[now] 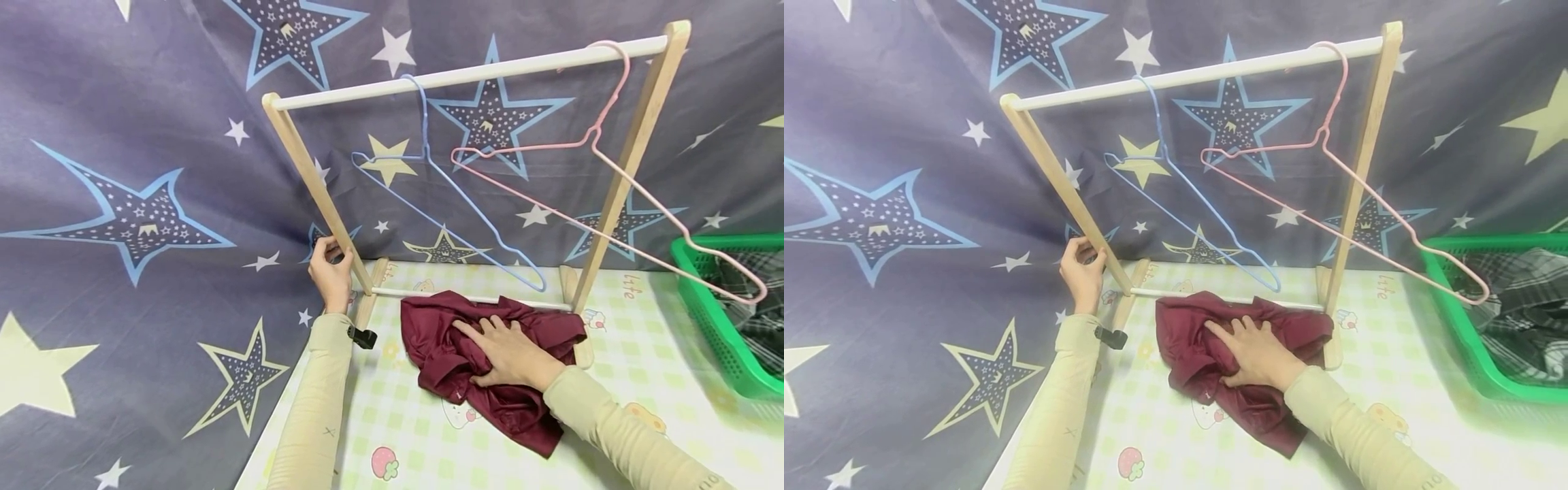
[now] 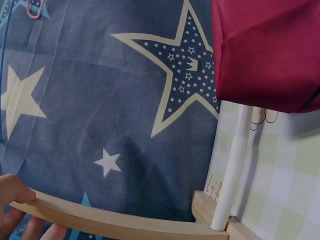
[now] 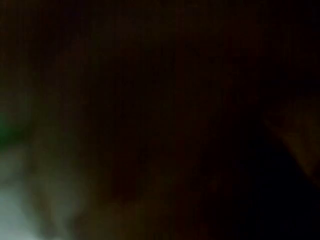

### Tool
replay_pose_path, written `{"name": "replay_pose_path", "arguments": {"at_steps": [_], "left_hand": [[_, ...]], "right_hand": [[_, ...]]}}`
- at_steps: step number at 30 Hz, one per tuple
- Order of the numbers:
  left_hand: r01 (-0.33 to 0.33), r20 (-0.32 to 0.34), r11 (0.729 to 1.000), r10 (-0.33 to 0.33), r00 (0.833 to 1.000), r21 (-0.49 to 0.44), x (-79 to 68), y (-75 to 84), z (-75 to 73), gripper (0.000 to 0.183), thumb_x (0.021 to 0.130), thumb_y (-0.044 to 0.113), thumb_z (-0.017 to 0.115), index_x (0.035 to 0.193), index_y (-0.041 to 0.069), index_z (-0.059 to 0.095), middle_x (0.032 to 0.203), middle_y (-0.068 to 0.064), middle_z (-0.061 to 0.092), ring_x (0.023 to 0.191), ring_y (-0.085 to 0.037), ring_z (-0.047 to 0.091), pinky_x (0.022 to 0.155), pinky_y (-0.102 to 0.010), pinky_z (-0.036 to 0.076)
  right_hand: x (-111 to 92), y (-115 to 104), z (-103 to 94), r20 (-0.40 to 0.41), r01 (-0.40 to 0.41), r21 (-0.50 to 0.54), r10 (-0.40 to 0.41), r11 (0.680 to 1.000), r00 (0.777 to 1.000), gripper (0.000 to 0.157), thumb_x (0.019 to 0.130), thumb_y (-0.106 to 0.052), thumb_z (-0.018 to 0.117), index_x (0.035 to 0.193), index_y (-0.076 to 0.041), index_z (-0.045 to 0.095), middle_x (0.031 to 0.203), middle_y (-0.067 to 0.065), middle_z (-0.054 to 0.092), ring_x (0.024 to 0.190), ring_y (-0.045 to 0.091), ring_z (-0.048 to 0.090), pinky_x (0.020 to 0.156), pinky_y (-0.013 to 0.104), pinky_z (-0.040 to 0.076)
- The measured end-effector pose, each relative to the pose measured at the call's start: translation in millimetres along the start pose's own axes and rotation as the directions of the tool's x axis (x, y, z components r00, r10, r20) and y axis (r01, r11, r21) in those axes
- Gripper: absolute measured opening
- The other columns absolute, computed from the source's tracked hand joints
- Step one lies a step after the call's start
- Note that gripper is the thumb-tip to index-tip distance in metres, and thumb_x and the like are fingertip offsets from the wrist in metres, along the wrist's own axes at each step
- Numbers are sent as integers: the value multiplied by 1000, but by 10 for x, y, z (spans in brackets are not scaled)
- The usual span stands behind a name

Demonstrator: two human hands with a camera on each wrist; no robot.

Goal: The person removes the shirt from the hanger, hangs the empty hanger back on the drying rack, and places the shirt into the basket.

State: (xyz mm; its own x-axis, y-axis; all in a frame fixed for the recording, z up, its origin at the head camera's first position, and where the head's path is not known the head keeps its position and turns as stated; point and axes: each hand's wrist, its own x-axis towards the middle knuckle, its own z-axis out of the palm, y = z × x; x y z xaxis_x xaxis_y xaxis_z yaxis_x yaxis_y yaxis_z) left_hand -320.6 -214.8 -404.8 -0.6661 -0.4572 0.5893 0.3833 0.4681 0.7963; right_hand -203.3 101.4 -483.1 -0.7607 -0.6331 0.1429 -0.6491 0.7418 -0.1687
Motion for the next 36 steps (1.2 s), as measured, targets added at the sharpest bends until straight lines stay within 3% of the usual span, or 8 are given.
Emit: {"name": "replay_pose_path", "arguments": {"at_steps": [9,15,21,36], "left_hand": [[-14,-2,1000,14,1000,1,-6,13,3,20,85,-3,73,103,4,70,103,-15,70,94,-31,70,87,-51,56],[-3,1,1000,3,1000,5,-16,15,0,19,84,-2,74,102,4,71,103,-15,70,94,-30,70,89,-52,55],[-7,-6,1000,7,1000,-1,-12,32,-11,20,84,-3,73,102,4,70,103,-16,70,95,-32,70,88,-52,55],[8,-11,1000,-8,1000,7,6,29,3,21,82,-5,73,102,3,70,102,-15,71,93,-33,70,89,-51,55]], "right_hand": [[-38,-61,-40,8,111,-7,-111,994,994,77,73,-47,83,139,-19,53,118,16,60,113,37,55,79,63,50],[-72,-48,-84,-17,187,-42,-188,981,982,67,76,-38,82,134,-18,55,113,14,60,108,36,57,75,62,52],[-123,-5,-250,-10,167,-21,-167,986,986,68,75,-37,81,134,-17,53,114,15,60,110,38,57,77,62,52],[-276,57,-754,-65,153,-137,-163,979,984,65,76,-38,83,131,-17,56,112,12,60,106,33,56,78,59,50]]}}
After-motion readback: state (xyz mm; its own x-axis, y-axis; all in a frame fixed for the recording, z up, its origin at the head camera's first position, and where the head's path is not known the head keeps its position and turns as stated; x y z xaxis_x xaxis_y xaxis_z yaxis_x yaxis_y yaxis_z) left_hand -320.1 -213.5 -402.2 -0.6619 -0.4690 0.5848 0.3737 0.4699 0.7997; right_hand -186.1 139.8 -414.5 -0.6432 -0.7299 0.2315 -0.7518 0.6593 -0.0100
